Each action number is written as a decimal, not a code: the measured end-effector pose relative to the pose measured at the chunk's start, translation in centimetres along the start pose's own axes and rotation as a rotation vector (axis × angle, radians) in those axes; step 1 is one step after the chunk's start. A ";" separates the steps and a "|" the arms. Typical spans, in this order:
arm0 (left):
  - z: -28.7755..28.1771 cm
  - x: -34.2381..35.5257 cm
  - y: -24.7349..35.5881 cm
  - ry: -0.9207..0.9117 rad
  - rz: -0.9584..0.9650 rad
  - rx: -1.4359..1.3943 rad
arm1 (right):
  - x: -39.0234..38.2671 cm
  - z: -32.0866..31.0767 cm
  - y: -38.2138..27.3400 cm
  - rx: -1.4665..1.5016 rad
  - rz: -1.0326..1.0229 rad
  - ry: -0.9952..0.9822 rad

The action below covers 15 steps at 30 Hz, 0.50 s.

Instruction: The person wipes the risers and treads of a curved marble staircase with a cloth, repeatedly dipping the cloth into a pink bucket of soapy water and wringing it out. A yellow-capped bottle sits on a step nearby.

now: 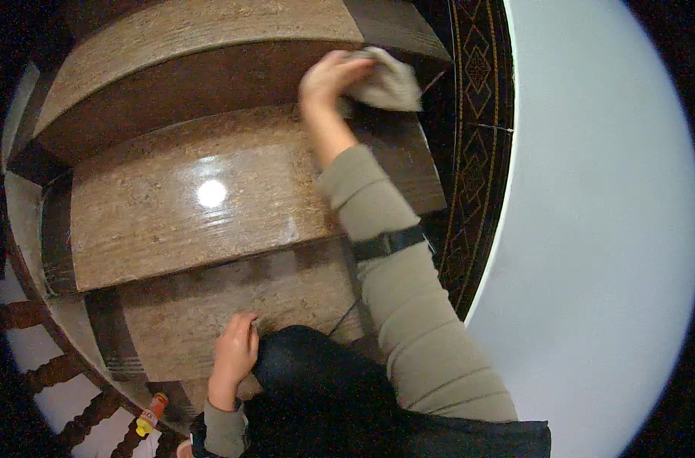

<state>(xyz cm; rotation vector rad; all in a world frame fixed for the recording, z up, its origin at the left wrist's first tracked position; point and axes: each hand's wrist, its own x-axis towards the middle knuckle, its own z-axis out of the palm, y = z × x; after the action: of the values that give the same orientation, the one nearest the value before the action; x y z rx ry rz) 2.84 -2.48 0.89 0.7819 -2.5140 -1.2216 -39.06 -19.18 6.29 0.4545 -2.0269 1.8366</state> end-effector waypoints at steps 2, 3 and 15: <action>-0.1 0.0 0.0 -0.023 -0.009 0.000 | -4.7 0.0 -1.0 0.062 -0.143 -0.276; -0.1 0.0 -0.1 -0.042 -0.037 0.024 | -5.5 -0.6 -1.0 0.099 -0.180 -0.466; -0.7 -0.9 -0.2 -0.016 -0.072 0.079 | 12.5 -10.9 5.8 -0.499 -0.098 0.034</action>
<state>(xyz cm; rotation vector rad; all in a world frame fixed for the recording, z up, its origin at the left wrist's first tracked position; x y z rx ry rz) 3.99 -2.51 1.14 0.8926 -2.5823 -1.1611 -52.18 -7.65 8.02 0.3641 -2.2881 1.2086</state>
